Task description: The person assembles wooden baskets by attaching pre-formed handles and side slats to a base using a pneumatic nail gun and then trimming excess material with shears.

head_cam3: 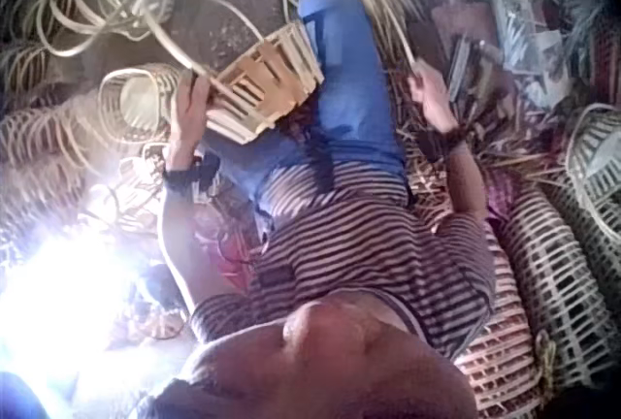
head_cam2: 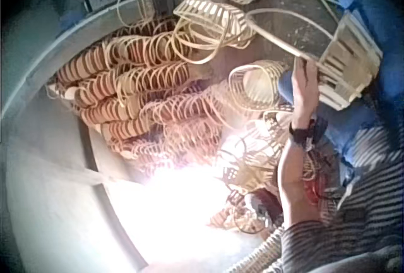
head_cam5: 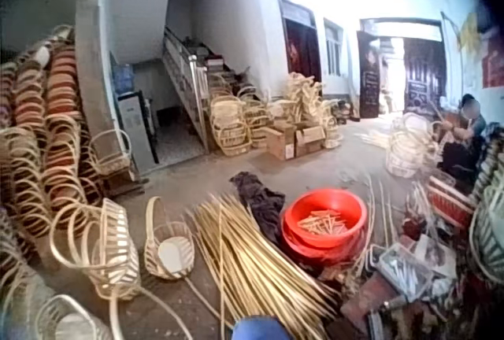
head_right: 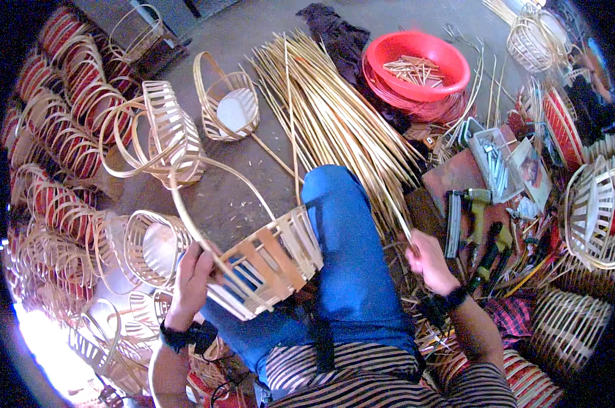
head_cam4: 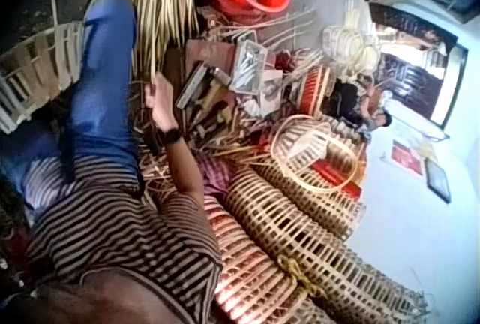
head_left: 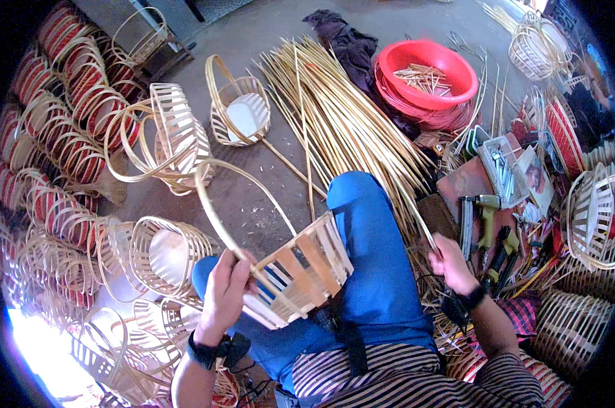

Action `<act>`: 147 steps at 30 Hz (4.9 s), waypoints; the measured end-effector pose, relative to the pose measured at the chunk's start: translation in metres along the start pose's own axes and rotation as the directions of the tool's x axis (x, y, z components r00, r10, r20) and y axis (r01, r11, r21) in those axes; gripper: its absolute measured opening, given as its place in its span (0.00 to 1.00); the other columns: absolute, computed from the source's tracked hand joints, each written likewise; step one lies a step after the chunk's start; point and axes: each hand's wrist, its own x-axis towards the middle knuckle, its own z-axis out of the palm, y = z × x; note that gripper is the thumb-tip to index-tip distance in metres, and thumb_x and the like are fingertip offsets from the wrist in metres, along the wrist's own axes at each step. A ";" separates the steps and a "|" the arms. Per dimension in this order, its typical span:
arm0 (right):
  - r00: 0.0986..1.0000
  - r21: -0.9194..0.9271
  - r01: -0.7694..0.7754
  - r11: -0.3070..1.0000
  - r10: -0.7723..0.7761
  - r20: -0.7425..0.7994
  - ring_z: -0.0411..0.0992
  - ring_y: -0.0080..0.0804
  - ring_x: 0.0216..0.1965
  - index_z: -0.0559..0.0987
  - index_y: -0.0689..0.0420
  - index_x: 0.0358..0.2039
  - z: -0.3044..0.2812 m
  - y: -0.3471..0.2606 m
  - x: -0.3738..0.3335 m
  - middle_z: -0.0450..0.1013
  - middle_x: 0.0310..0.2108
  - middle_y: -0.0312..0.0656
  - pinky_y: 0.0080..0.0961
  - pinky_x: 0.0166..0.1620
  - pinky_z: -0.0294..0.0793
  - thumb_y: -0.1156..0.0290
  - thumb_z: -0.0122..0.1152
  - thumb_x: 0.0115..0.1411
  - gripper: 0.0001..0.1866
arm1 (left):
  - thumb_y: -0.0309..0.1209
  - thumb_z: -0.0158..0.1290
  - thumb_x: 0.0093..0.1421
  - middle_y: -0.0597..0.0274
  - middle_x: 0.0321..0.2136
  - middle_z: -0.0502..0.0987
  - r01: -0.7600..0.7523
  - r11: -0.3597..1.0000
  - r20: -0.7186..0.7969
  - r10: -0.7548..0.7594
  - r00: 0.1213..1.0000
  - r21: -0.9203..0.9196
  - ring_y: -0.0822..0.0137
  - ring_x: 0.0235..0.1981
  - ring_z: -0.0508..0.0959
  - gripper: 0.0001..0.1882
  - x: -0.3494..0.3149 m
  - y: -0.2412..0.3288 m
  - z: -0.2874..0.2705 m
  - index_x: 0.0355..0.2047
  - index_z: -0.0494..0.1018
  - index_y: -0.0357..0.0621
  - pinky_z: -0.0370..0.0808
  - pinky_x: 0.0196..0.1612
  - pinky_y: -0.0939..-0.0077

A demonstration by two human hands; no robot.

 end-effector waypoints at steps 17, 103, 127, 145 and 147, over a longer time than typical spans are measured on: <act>0.692 -0.404 0.428 0.808 -0.005 0.722 0.68 0.19 0.17 0.68 0.62 0.27 0.137 -0.037 -0.038 0.70 0.17 0.38 0.14 0.16 0.65 0.69 0.50 0.52 0.09 | 0.36 0.44 0.54 0.67 0.22 0.69 -0.167 0.983 0.265 0.183 0.947 -0.081 0.79 0.22 0.68 0.16 0.042 -0.005 0.012 0.37 0.65 0.35 0.67 0.27 0.86; 0.575 -0.484 0.818 0.311 -0.417 0.703 0.71 0.35 0.28 0.73 0.63 0.28 0.091 -0.068 -0.075 0.71 0.27 0.45 0.24 0.32 0.69 0.77 0.55 0.40 0.11 | 0.42 0.63 0.26 0.49 0.41 0.59 -0.416 0.596 0.061 0.523 0.850 0.687 0.50 0.37 0.69 0.60 0.032 0.012 0.043 0.55 0.37 0.41 0.68 0.39 0.66; 0.696 -0.417 0.699 0.581 -0.420 0.582 0.70 0.29 0.35 0.70 0.64 0.37 0.112 -0.106 -0.054 0.71 0.33 0.44 0.23 0.41 0.66 0.77 0.54 0.43 0.17 | 0.42 0.35 0.59 0.70 0.22 0.71 -0.115 0.782 0.046 0.180 0.983 -0.612 0.81 0.23 0.69 0.19 0.072 0.023 0.044 0.40 0.66 0.42 0.68 0.28 0.86; 0.859 -0.483 0.501 0.718 -0.346 0.376 0.65 0.18 0.18 0.69 0.61 0.37 0.068 -0.109 -0.077 0.70 0.25 0.35 0.15 0.23 0.65 0.78 0.50 0.47 0.13 | 0.43 0.34 0.59 0.69 0.26 0.70 -0.201 0.842 -0.025 0.218 0.976 -0.501 0.78 0.28 0.69 0.18 0.067 0.019 0.032 0.39 0.67 0.45 0.66 0.31 0.85; 0.910 -0.544 0.415 0.730 -0.321 0.263 0.63 0.19 0.18 0.68 0.61 0.38 0.033 -0.107 -0.079 0.69 0.25 0.36 0.16 0.21 0.64 0.77 0.50 0.47 0.14 | 0.40 0.38 0.57 0.63 0.29 0.70 -0.208 0.914 -0.071 0.195 0.978 -0.348 0.72 0.32 0.69 0.16 0.070 0.013 0.011 0.39 0.64 0.42 0.67 0.36 0.78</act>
